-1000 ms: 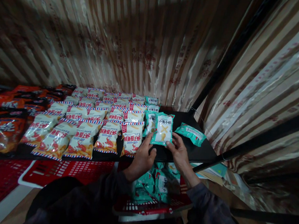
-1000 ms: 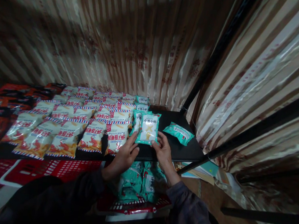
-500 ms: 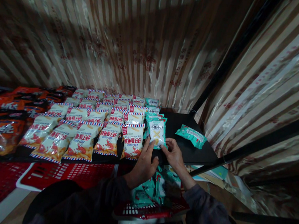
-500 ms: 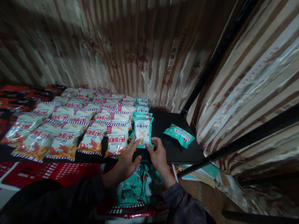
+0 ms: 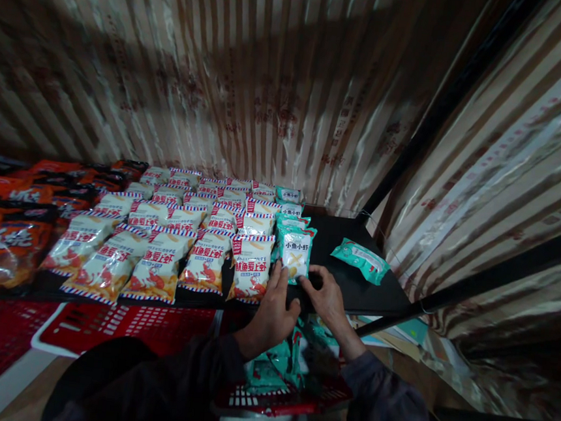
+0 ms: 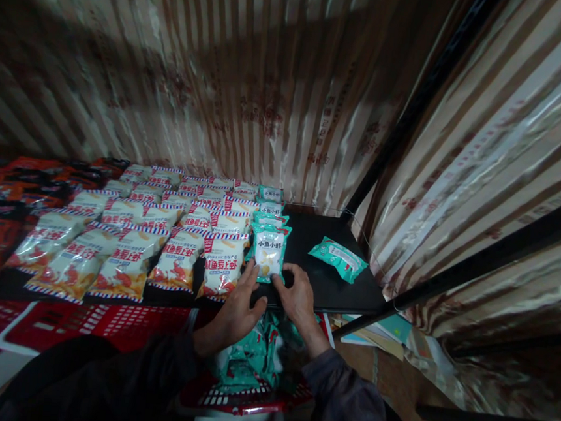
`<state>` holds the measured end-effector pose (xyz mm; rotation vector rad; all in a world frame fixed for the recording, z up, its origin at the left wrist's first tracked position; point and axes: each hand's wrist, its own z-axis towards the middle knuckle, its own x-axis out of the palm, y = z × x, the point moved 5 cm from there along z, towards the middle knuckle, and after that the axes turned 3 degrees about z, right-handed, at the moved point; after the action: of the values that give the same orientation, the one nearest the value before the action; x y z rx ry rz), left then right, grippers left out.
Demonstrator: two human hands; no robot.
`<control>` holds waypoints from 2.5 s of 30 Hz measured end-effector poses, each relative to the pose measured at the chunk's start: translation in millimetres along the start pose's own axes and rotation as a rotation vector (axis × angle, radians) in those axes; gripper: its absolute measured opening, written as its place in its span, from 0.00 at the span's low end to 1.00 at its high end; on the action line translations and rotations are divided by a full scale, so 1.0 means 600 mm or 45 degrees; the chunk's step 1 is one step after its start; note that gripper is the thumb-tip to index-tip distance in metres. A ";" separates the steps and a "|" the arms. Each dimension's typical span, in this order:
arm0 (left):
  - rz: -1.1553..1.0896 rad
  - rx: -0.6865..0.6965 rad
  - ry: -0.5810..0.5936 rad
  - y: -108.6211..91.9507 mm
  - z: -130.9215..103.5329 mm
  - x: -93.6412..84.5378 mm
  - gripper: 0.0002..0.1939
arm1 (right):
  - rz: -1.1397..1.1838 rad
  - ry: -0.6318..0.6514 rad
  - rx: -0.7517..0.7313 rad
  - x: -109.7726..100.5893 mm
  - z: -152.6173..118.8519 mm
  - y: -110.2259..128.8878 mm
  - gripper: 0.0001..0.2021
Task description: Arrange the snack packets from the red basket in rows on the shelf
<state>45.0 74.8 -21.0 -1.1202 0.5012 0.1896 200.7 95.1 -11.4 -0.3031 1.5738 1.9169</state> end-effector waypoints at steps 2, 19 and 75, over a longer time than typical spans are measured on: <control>0.042 -0.007 0.006 -0.004 -0.001 -0.002 0.36 | 0.036 -0.010 0.014 -0.001 0.001 -0.003 0.17; 0.117 0.094 0.028 -0.018 -0.009 0.003 0.37 | 0.325 -0.003 0.016 0.012 0.002 0.000 0.23; 0.255 0.374 -0.024 -0.069 -0.058 -0.061 0.31 | 0.031 -0.237 -0.594 -0.006 -0.090 0.084 0.14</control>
<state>19.0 29.4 17.9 -0.7809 0.6038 0.2911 162.0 38.9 16.9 -0.2888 1.0040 2.2474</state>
